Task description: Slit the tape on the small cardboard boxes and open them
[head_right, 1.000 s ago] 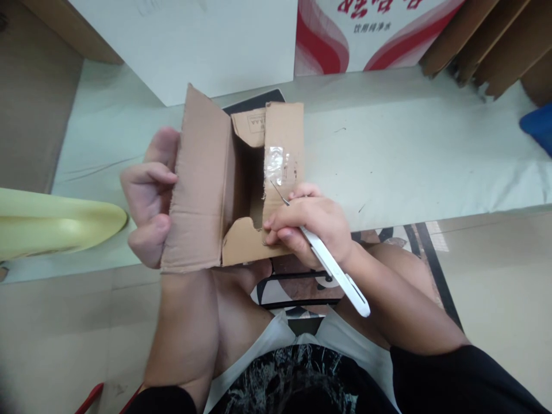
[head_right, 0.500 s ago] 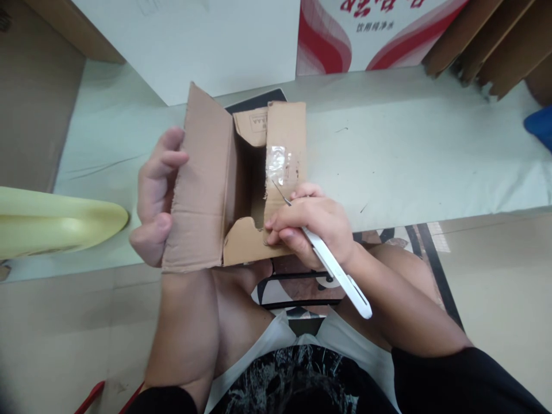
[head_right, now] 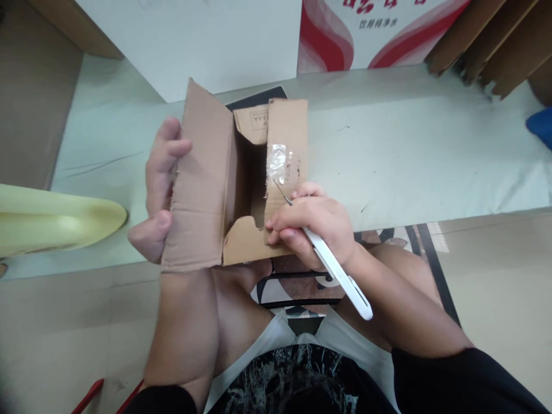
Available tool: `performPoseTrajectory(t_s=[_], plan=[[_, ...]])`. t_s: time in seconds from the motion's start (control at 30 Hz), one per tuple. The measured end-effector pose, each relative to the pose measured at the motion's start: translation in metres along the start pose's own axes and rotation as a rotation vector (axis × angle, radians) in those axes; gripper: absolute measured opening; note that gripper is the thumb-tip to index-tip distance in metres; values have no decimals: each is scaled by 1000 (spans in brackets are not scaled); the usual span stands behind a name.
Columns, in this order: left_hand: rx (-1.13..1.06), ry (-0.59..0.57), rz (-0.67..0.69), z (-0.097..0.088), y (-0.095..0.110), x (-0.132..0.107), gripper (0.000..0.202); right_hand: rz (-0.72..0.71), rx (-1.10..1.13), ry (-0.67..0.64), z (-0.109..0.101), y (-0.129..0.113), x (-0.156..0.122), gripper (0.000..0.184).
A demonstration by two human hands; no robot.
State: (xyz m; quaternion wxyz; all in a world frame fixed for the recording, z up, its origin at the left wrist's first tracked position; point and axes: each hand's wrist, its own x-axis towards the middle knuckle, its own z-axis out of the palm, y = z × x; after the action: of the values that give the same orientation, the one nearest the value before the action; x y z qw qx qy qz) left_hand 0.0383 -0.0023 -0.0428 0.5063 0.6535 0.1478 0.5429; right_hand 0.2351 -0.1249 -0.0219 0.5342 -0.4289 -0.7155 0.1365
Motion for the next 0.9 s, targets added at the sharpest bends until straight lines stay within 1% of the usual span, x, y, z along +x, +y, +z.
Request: performPoseTrajectory(t_s=[0.1, 0.23, 0.3, 0.4, 0.5, 0.6, 0.73, 0.9], plan=[[6, -28, 10, 0, 4, 0, 54, 11, -7, -12, -1, 0, 0, 31], [42, 0, 6, 9, 15, -2, 45, 12, -13, -11, -1, 0, 0, 29], [61, 9, 16, 10, 17, -2, 42, 14, -17, -8, -1, 0, 0, 30], [67, 18, 44, 8, 17, -2, 42, 26, -19, -4, 0, 1, 0, 30], [67, 15, 33, 7, 18, -2, 38, 17, -12, 17, 1, 1, 0, 29], [85, 2, 29, 7, 20, -1, 34, 21, -5, 7, 0, 1, 0, 28], [111, 2, 29, 6, 19, -1, 37, 25, -3, -13, 0, 0, 1, 28], [150, 28, 54, 4, 14, -2, 37, 28, -30, -8, 0, 2, -1, 34]])
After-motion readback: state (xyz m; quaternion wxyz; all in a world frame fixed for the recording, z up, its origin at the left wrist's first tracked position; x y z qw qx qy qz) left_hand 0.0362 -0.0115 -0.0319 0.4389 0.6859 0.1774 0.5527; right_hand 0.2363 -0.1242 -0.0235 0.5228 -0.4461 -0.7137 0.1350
